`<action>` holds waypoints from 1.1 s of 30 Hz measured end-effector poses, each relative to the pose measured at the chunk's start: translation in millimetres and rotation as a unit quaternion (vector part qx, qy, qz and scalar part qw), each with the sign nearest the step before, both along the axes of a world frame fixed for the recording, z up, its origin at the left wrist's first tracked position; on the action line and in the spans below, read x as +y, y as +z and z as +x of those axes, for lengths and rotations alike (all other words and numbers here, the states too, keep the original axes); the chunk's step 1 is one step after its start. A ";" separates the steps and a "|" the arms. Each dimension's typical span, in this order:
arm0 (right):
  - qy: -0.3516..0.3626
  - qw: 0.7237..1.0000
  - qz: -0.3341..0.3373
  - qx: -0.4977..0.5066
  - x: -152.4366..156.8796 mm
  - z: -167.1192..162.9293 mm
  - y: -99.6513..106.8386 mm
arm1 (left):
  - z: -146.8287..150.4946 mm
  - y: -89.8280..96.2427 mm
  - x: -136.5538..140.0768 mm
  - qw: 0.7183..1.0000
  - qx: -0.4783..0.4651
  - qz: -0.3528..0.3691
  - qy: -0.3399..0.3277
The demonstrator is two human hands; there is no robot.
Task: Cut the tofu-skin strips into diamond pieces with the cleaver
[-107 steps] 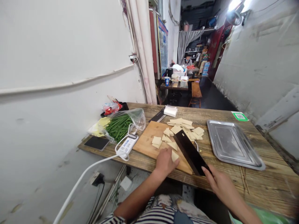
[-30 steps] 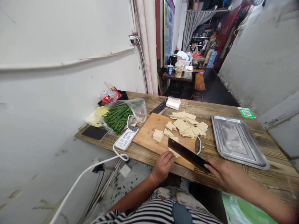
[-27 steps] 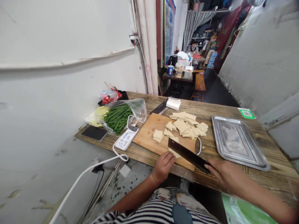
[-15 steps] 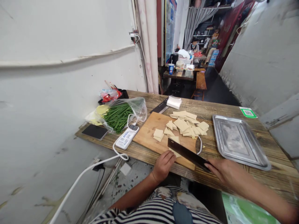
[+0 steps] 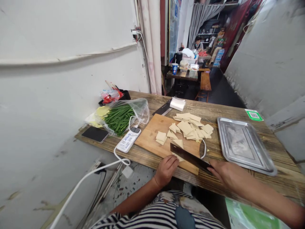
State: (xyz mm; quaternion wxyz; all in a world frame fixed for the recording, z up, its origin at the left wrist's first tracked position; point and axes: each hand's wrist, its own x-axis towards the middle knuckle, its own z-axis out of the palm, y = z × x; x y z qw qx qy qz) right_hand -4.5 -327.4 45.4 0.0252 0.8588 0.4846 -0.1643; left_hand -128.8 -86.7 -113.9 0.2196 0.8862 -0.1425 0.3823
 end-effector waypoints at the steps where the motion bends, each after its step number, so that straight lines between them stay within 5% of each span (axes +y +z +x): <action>1: 0.001 1.000 -0.008 -0.002 2.5 -0.2 -0.2 | 0.1 -1.0 0.2 1.000 0.001 -0.001 0.001; 9: 0.017 0.995 -0.029 -0.093 -2.1 -15.4 -18.5 | 1.0 4.0 -1.9 1.000 -0.005 -0.004 0.002; 17: -0.039 0.969 0.232 -0.076 -32.2 -34.4 -41.5 | 1.0 21.7 -2.0 0.999 0.007 0.027 0.019; 20: -0.069 0.955 0.274 -0.091 -34.6 -34.7 -42.7 | 3.3 29.1 0.1 0.998 -0.013 0.060 0.011; 26: -0.082 0.947 0.261 -0.170 -24.0 -22.3 -39.8 | 10.7 47.2 5.6 0.985 0.053 0.160 0.023; 33: -0.099 0.960 0.219 -0.143 5.7 -13.5 -36.2 | 33.4 83.1 2.4 0.928 0.259 0.267 0.006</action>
